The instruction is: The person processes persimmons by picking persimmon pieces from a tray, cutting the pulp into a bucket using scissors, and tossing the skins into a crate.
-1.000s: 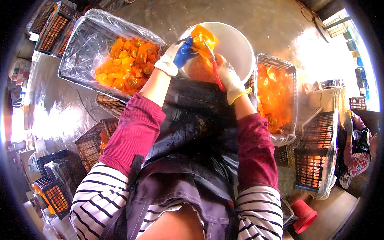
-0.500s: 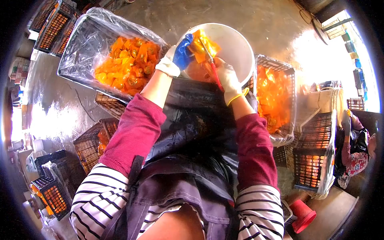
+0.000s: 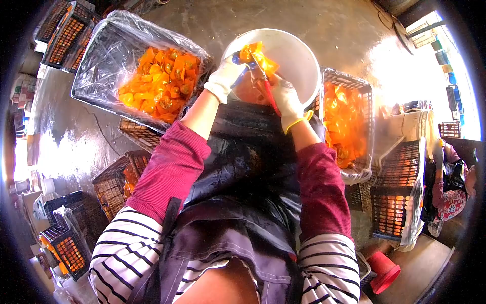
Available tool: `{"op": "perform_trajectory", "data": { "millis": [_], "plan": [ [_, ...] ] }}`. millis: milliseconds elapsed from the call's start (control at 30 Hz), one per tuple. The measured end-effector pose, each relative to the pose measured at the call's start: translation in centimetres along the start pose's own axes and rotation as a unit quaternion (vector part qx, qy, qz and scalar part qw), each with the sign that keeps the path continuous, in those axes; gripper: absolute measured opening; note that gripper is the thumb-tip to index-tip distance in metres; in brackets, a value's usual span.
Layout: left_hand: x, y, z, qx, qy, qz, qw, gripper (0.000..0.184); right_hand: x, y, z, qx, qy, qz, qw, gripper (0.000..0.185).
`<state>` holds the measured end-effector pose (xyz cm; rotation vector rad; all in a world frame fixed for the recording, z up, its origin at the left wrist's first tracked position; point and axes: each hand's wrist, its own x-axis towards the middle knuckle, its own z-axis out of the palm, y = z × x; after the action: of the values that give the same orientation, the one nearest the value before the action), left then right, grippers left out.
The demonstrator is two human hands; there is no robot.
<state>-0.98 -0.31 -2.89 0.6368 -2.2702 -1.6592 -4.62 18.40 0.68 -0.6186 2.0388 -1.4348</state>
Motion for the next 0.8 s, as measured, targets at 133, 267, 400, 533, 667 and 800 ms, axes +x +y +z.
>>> {"op": "perform_trajectory", "data": {
  "millis": [133,267,400,533,667,800],
  "plan": [
    [0.3,0.0,-0.1,-0.322,-0.1,-0.021,0.941,0.048,1.9,2.7,0.2,-0.047,0.041,-0.054,0.997,0.033],
    [1.1,-0.3,-0.5,-0.258,-0.088,-0.041,0.961,0.051,1.7,2.8,-0.4,-0.074,0.018,-0.052,0.996,0.039],
    [2.7,-3.1,0.3,-0.283,-0.073,0.002,0.956,0.046,1.3,1.6,-0.4,-0.079,-0.003,-0.007,0.997,0.032],
    [2.5,-3.5,0.9,-0.234,-0.011,0.021,0.972,0.039,1.5,1.6,-0.6,-0.214,0.035,-0.049,0.975,0.033],
    [-1.0,2.5,-0.9,-0.305,-0.066,-0.099,0.945,0.038,0.9,0.6,-0.8,-0.197,0.054,-0.04,0.978,0.035],
    [-0.1,0.5,0.2,-0.071,-0.012,-0.016,0.997,0.044,0.7,-0.6,-1.3,-0.31,0.084,-0.018,0.947,0.03]
  ]
}}
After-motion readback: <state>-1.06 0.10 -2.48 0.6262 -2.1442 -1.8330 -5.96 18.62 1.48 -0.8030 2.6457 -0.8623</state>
